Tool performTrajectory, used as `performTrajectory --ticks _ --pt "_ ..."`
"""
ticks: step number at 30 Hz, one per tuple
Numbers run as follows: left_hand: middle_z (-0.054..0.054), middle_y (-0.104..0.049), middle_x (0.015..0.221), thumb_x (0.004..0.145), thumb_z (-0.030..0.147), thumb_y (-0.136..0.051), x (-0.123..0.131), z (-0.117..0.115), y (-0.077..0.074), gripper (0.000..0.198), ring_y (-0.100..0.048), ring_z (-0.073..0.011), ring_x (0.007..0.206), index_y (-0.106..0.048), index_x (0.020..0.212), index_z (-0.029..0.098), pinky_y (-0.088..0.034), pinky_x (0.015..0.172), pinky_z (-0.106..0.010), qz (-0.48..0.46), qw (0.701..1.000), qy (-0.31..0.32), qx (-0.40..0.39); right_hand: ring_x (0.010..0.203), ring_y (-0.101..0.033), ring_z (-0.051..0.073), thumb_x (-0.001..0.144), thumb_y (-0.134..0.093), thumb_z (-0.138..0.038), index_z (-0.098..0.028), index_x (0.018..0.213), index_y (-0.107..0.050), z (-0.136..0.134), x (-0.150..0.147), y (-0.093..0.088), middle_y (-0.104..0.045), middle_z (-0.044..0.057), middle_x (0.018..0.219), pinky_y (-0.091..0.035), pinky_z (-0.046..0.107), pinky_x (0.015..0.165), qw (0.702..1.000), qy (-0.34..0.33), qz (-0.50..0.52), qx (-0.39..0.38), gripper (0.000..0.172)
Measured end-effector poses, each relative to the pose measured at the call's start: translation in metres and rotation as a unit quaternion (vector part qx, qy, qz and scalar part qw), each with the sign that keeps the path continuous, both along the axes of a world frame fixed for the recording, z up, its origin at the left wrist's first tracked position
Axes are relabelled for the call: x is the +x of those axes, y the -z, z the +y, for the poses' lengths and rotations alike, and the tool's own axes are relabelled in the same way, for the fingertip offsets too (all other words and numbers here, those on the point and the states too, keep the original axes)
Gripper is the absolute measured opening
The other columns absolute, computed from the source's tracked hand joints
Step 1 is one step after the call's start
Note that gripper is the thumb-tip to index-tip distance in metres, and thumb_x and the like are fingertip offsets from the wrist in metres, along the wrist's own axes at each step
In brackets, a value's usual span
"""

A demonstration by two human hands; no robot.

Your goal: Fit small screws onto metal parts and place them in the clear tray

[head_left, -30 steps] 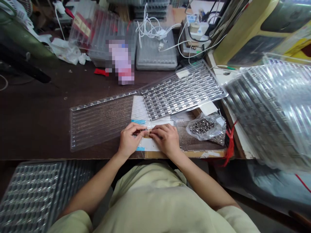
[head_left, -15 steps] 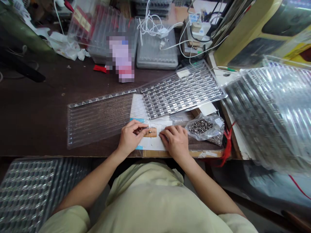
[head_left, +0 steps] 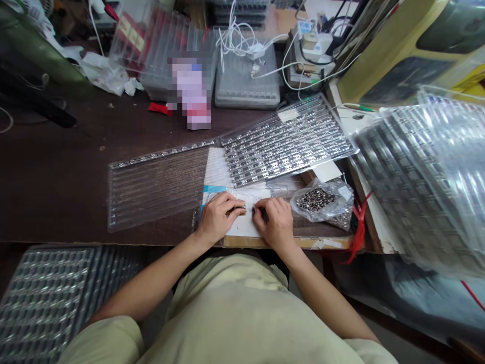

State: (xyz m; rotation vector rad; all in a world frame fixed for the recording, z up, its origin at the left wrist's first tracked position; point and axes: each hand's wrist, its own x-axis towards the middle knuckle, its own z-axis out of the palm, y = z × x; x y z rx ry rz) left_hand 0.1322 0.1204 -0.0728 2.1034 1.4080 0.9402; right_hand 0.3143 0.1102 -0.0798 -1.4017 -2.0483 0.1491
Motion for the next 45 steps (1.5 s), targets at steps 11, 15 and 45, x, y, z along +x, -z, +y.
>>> performTrajectory --ticks 11,15,45 --pt "-0.003 -0.066 0.082 0.081 0.025 -0.067 0.0 0.0 -0.008 0.01 -0.061 -0.0155 0.077 -0.073 0.089 0.023 -0.049 0.07 -0.028 -0.05 0.998 -0.005 -0.028 0.083 -0.055 0.018 0.089 -0.052 -0.02 -0.02 0.09 -0.063 -0.001 0.003 -0.003 -0.066 0.005 0.087 -0.04 0.032 0.078 0.999 0.004 0.044 -0.03 0.011" --pt "-0.003 -0.066 0.086 0.081 0.03 -0.067 -0.022 0.044 -0.026 0.012 -0.06 -0.0154 0.075 -0.073 0.089 0.023 -0.047 0.069 -0.028 -0.039 0.997 -0.066 0.003 0.085 -0.059 0.017 0.091 -0.053 -0.024 -0.022 0.095 -0.067 -0.002 0.001 -0.01 -0.069 0.004 0.09 -0.041 0.032 0.077 0.997 -0.03 0.057 -0.046 0.014" --pt "-0.007 -0.068 0.084 0.082 0.03 -0.058 -0.043 0.158 -0.035 0.017 -0.062 -0.0217 0.085 -0.068 0.086 0.016 -0.043 0.087 -0.04 0.044 0.991 -0.127 0.0 0.086 -0.063 0.017 0.092 -0.051 -0.027 -0.021 0.114 -0.063 -0.024 0.029 -0.017 -0.064 0.007 0.1 -0.05 0.028 0.076 0.991 0.022 -0.024 -0.127 0.025"
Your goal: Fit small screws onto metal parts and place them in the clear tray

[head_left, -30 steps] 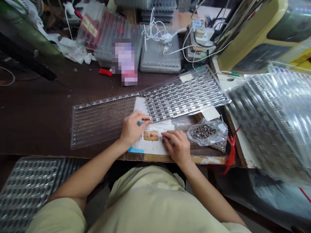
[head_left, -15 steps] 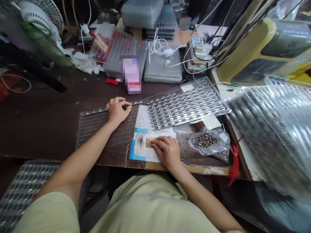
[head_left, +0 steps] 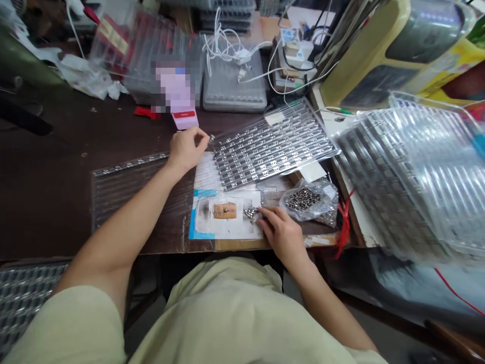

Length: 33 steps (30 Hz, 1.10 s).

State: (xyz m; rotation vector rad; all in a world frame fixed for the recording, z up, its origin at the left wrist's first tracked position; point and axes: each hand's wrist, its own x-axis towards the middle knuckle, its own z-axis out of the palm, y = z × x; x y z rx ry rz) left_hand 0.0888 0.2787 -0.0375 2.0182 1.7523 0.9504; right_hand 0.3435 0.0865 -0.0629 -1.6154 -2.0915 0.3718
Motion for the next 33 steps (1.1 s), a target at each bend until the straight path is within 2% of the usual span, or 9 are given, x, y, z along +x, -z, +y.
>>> performTrajectory --ticks 2,4,6,8,11,14,19,25,33 --pt "-0.006 -0.067 0.082 0.083 0.031 -0.057 -0.007 -0.028 -0.005 0.022 -0.063 -0.017 0.075 -0.065 0.097 0.015 -0.05 0.073 -0.032 -0.116 0.991 0.031 -0.056 0.084 -0.063 0.018 0.091 -0.054 -0.03 -0.021 0.113 -0.062 -0.007 0.004 0.002 -0.065 0.006 0.097 -0.051 0.029 0.074 1.0 -0.007 -0.011 -0.015 0.025" --pt "-0.004 -0.065 0.079 0.084 0.033 -0.057 -0.011 -0.063 -0.005 0.03 -0.063 -0.0132 0.065 -0.06 0.109 0.017 -0.051 0.061 -0.025 -0.22 0.964 0.068 -0.135 0.085 -0.063 0.018 0.091 -0.055 -0.03 -0.02 0.109 -0.062 -0.008 0.002 0.006 -0.065 0.006 0.095 -0.051 0.028 0.074 1.0 -0.009 -0.012 -0.005 0.023" --pt "-0.003 -0.064 0.076 0.086 0.036 -0.055 -0.012 -0.098 0.0 0.033 -0.062 -0.0117 0.061 -0.06 0.112 0.018 -0.052 0.056 -0.023 -0.278 0.937 0.086 -0.195 0.085 -0.062 0.017 0.091 -0.053 -0.029 -0.021 0.102 -0.064 -0.006 -0.004 0.009 -0.066 0.006 0.093 -0.049 0.027 0.075 1.0 -0.012 -0.01 0.015 0.017" --pt "-0.002 -0.063 0.071 0.086 0.038 -0.056 -0.01 -0.127 0.008 0.031 -0.061 -0.0112 0.059 -0.064 0.107 0.017 -0.053 0.055 -0.022 -0.293 0.927 0.084 -0.218 0.084 -0.061 0.016 0.092 -0.052 -0.026 -0.021 0.096 -0.064 0.0 -0.011 0.011 -0.066 0.005 0.09 -0.047 0.026 0.075 0.999 -0.019 -0.019 0.034 0.014" --pt "-0.004 -0.066 0.076 0.082 0.035 -0.062 -0.004 -0.155 0.021 0.027 -0.061 -0.0117 0.062 -0.068 0.102 0.018 -0.052 0.056 -0.021 -0.246 0.949 0.07 -0.187 0.082 -0.06 0.015 0.093 -0.05 -0.023 -0.019 0.093 -0.064 0.008 -0.019 0.013 -0.065 0.005 0.086 -0.044 0.025 0.073 0.997 -0.035 -0.047 0.055 0.015" --pt "-0.005 -0.069 0.087 0.08 0.03 -0.066 0.007 -0.165 0.027 0.019 -0.063 -0.0137 0.069 -0.07 0.095 0.019 -0.053 0.059 -0.023 -0.168 0.975 0.059 -0.129 0.081 -0.059 0.016 0.094 -0.047 -0.021 -0.019 0.092 -0.062 0.013 -0.022 0.013 -0.064 0.006 0.086 -0.043 0.025 0.072 0.995 -0.042 -0.068 0.066 0.015" --pt "-0.005 -0.067 0.089 0.082 0.029 -0.065 0.019 -0.166 0.026 0.014 -0.061 -0.0127 0.067 -0.072 0.091 0.02 -0.051 0.056 -0.023 -0.108 0.988 0.094 -0.062 0.081 -0.057 0.017 0.094 -0.049 -0.025 -0.019 0.094 -0.059 0.01 -0.021 0.008 -0.062 0.007 0.091 -0.043 0.027 0.071 0.994 -0.026 -0.087 0.063 0.012" --pt "-0.004 -0.065 0.086 0.085 0.032 -0.063 0.023 -0.167 0.032 0.018 -0.061 -0.0134 0.071 -0.072 0.096 0.023 -0.048 0.057 -0.023 -0.063 0.992 0.1 -0.042 0.076 -0.055 0.018 0.094 -0.049 -0.025 -0.019 0.085 -0.058 0.011 -0.018 0.012 -0.059 0.005 0.08 -0.04 0.028 0.068 0.991 -0.031 -0.12 0.051 0.014" --pt "-0.004 -0.064 0.083 0.085 0.027 -0.063 0.026 -0.167 0.034 0.014 -0.061 -0.0149 0.077 -0.072 0.095 0.021 -0.047 0.063 -0.024 -0.018 0.995 0.096 -0.025 0.078 -0.054 0.02 0.095 -0.044 -0.025 -0.018 0.089 -0.056 0.009 -0.015 0.013 -0.058 0.007 0.083 -0.041 0.03 0.067 0.988 -0.033 -0.142 0.043 0.015"
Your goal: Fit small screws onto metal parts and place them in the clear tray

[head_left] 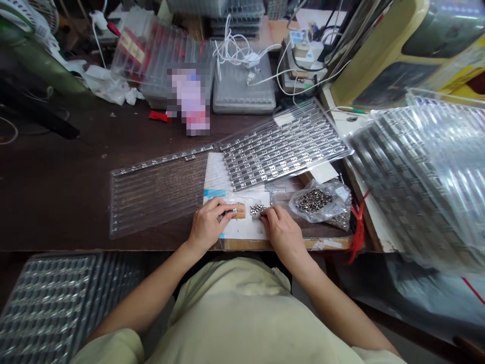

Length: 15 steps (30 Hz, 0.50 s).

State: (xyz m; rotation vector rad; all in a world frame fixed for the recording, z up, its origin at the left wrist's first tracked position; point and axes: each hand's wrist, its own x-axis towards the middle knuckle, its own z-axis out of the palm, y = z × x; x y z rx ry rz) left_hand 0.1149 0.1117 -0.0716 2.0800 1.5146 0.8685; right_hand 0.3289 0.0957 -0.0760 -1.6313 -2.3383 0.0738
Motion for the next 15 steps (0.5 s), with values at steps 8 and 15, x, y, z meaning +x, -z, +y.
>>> performTrajectory --ticks 8,15 --pt "-0.004 -0.064 0.084 0.084 0.026 -0.064 -0.001 0.001 0.001 0.013 -0.06 -0.0138 0.075 -0.071 0.092 0.02 -0.048 0.063 -0.024 -0.037 0.999 0.002 0.004 0.085 -0.06 0.017 0.096 -0.037 -0.021 -0.018 0.102 -0.058 0.005 -0.008 -0.014 -0.063 0.007 0.093 -0.046 0.028 0.074 0.982 -0.029 0.177 -0.065 0.021" --pt "-0.005 -0.065 0.087 0.084 0.026 -0.064 -0.006 0.002 -0.004 0.012 -0.063 -0.0147 0.081 -0.071 0.091 0.019 -0.051 0.064 -0.023 -0.127 0.989 -0.07 0.024 0.091 -0.057 0.018 0.089 -0.06 -0.033 -0.026 0.09 -0.069 0.024 -0.048 -0.006 -0.07 0.001 0.096 -0.039 0.033 0.08 0.974 -0.032 0.221 -0.038 0.012"
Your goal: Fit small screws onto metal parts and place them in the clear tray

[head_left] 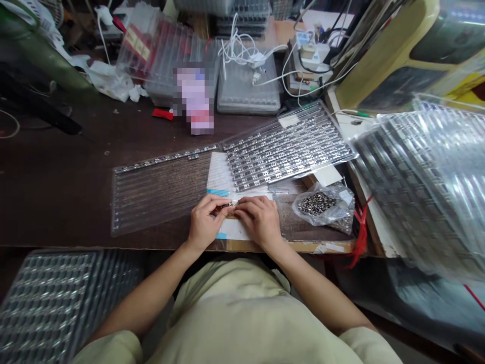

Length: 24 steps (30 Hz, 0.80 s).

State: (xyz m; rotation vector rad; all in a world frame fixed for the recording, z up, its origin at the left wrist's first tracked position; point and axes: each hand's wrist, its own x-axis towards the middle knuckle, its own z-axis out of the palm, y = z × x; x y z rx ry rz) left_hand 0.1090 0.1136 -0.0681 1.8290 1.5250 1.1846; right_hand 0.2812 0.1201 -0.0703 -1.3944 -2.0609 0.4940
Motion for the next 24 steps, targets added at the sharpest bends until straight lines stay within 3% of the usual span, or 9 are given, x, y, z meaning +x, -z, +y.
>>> performTrajectory --ticks 4,10,18,24 --pt "-0.005 -0.065 0.088 0.084 0.026 -0.064 0.0 0.0 0.001 0.012 -0.064 -0.0146 0.081 -0.071 0.091 0.018 -0.052 0.063 -0.022 -0.001 1.0 0.003 -0.005 0.095 -0.052 0.019 0.086 -0.064 -0.035 -0.031 0.089 -0.073 0.002 -0.005 0.002 -0.069 0.0 0.1 -0.033 0.036 0.08 0.999 0.009 -0.031 0.016 0.01" --pt "-0.005 -0.065 0.088 0.083 0.027 -0.064 0.0 0.0 0.002 0.013 -0.063 -0.0144 0.079 -0.071 0.091 0.019 -0.052 0.06 -0.022 -0.013 1.0 -0.001 -0.016 0.098 -0.048 0.022 0.086 -0.063 -0.038 -0.029 0.104 -0.07 -0.005 0.017 -0.005 -0.067 0.003 0.103 -0.03 0.038 0.083 0.99 0.048 -0.122 0.055 0.022" --pt "-0.004 -0.064 0.088 0.083 0.029 -0.064 0.003 0.005 -0.003 0.015 -0.06 -0.0113 0.07 -0.072 0.089 0.018 -0.05 0.056 -0.02 -0.03 0.999 -0.006 -0.039 0.084 -0.049 0.017 0.09 -0.058 -0.031 -0.023 0.085 -0.066 -0.008 0.026 0.007 -0.067 0.001 0.089 -0.03 0.034 0.081 0.976 0.053 -0.168 0.124 0.013" --pt "-0.003 -0.064 0.084 0.082 0.027 -0.067 0.016 0.006 -0.006 0.013 -0.06 -0.0138 0.076 -0.072 0.093 0.022 -0.048 0.068 -0.026 0.052 0.996 0.069 -0.002 0.082 -0.051 0.016 0.092 -0.055 -0.028 -0.021 0.086 -0.061 -0.006 0.027 0.012 -0.067 0.001 0.088 -0.031 0.032 0.08 0.983 0.051 -0.122 0.131 0.011"
